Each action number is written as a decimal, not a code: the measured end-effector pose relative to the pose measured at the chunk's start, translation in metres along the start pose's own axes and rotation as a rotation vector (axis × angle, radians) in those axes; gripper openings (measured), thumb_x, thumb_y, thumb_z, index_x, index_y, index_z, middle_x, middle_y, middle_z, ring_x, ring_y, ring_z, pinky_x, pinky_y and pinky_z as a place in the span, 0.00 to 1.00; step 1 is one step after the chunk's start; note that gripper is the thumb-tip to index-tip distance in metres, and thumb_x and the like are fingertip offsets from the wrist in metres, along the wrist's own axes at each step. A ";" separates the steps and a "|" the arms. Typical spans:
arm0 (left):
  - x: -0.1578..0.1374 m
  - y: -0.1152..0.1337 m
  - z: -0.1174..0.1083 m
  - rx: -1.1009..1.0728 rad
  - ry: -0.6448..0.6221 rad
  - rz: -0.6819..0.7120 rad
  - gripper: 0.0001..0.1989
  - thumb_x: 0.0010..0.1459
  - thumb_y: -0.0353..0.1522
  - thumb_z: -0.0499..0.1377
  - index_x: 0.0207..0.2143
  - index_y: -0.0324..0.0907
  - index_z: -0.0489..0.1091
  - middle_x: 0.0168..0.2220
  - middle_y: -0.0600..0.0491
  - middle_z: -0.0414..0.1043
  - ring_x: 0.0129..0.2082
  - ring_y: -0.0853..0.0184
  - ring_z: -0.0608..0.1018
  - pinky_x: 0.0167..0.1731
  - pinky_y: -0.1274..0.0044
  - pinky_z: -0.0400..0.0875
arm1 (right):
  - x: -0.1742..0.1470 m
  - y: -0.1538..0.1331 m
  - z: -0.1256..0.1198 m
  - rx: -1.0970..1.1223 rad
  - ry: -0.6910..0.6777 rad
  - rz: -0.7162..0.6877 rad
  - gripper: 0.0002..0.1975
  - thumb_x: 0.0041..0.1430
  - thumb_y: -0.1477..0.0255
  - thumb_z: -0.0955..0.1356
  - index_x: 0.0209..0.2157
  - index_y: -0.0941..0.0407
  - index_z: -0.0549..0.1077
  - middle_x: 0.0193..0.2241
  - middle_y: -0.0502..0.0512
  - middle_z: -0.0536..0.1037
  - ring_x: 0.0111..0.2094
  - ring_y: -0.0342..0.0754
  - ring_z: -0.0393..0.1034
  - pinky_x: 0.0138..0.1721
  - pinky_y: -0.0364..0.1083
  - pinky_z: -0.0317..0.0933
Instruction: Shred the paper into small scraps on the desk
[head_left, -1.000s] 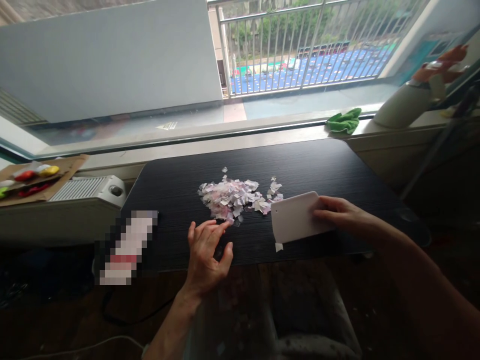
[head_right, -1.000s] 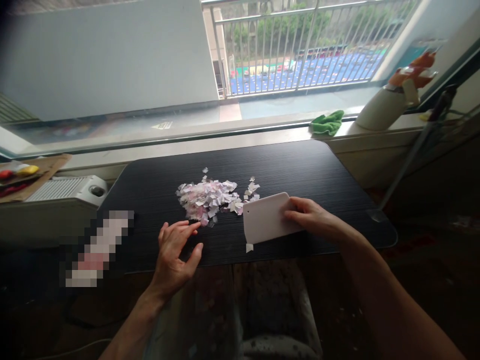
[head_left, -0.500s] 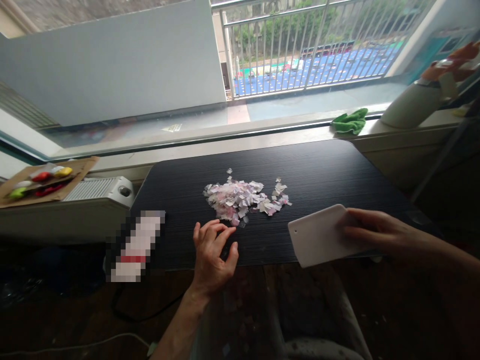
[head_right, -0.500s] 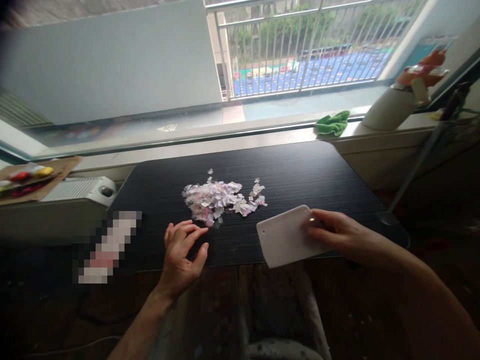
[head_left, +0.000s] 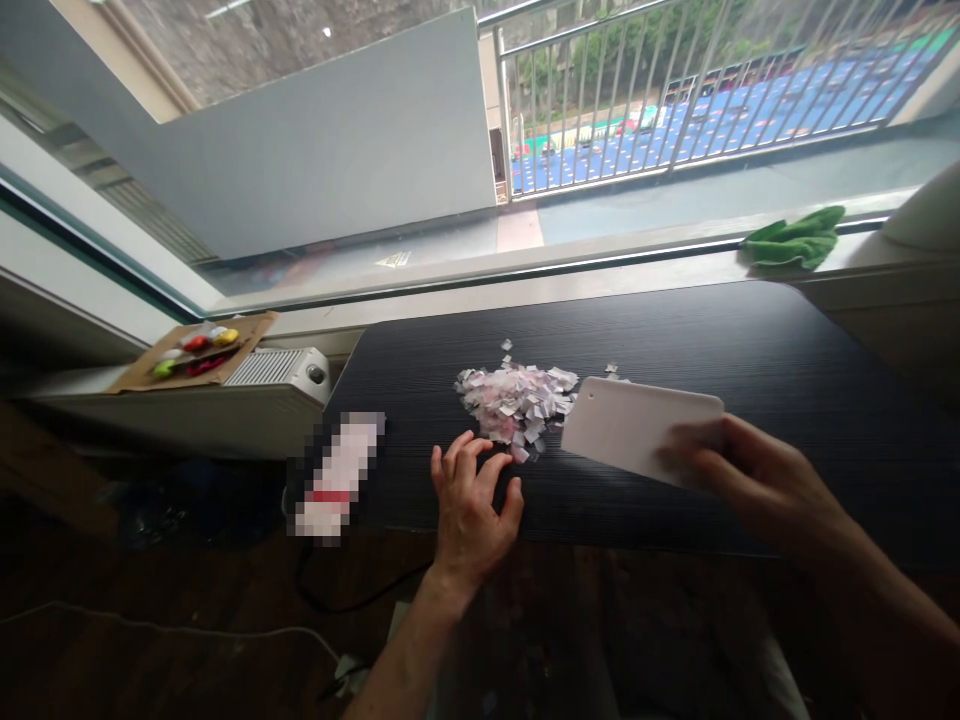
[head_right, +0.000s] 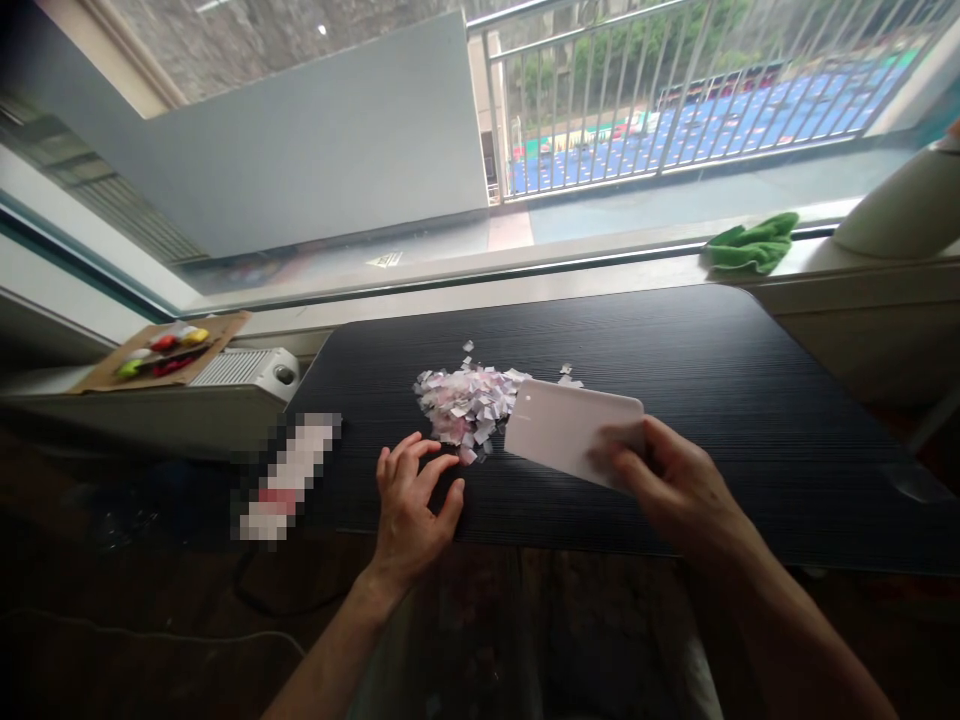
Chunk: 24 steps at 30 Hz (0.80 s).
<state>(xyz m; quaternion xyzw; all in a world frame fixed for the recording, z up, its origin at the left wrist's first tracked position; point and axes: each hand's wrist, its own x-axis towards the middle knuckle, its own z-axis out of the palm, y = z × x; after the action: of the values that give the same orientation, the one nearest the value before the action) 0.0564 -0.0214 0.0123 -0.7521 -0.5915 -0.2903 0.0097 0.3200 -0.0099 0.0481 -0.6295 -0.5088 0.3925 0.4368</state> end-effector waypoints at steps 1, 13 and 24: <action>0.000 0.000 0.000 -0.004 0.003 0.001 0.10 0.57 0.31 0.56 0.41 0.43 0.72 0.47 0.46 0.68 0.57 0.53 0.65 0.60 0.50 0.49 | 0.004 0.000 0.007 0.013 0.004 -0.002 0.13 0.51 0.59 0.69 0.35 0.52 0.75 0.31 0.54 0.81 0.33 0.52 0.76 0.35 0.46 0.71; 0.001 -0.001 0.000 -0.046 0.058 -0.017 0.10 0.57 0.29 0.55 0.42 0.43 0.71 0.44 0.47 0.69 0.55 0.54 0.66 0.59 0.52 0.51 | -0.011 -0.008 0.009 -0.107 0.024 0.035 0.12 0.53 0.61 0.67 0.37 0.53 0.75 0.31 0.56 0.81 0.32 0.54 0.74 0.34 0.50 0.69; 0.002 -0.001 0.001 -0.072 0.092 -0.033 0.10 0.55 0.27 0.55 0.39 0.42 0.71 0.41 0.48 0.71 0.53 0.55 0.68 0.59 0.54 0.52 | -0.004 -0.003 0.047 -0.152 -0.036 -0.092 0.13 0.55 0.60 0.65 0.37 0.53 0.74 0.30 0.54 0.79 0.32 0.53 0.74 0.35 0.49 0.68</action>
<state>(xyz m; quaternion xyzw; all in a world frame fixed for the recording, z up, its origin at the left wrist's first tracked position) 0.0560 -0.0187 0.0121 -0.7280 -0.5919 -0.3459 0.0051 0.2744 -0.0065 0.0362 -0.6296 -0.5733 0.3434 0.3962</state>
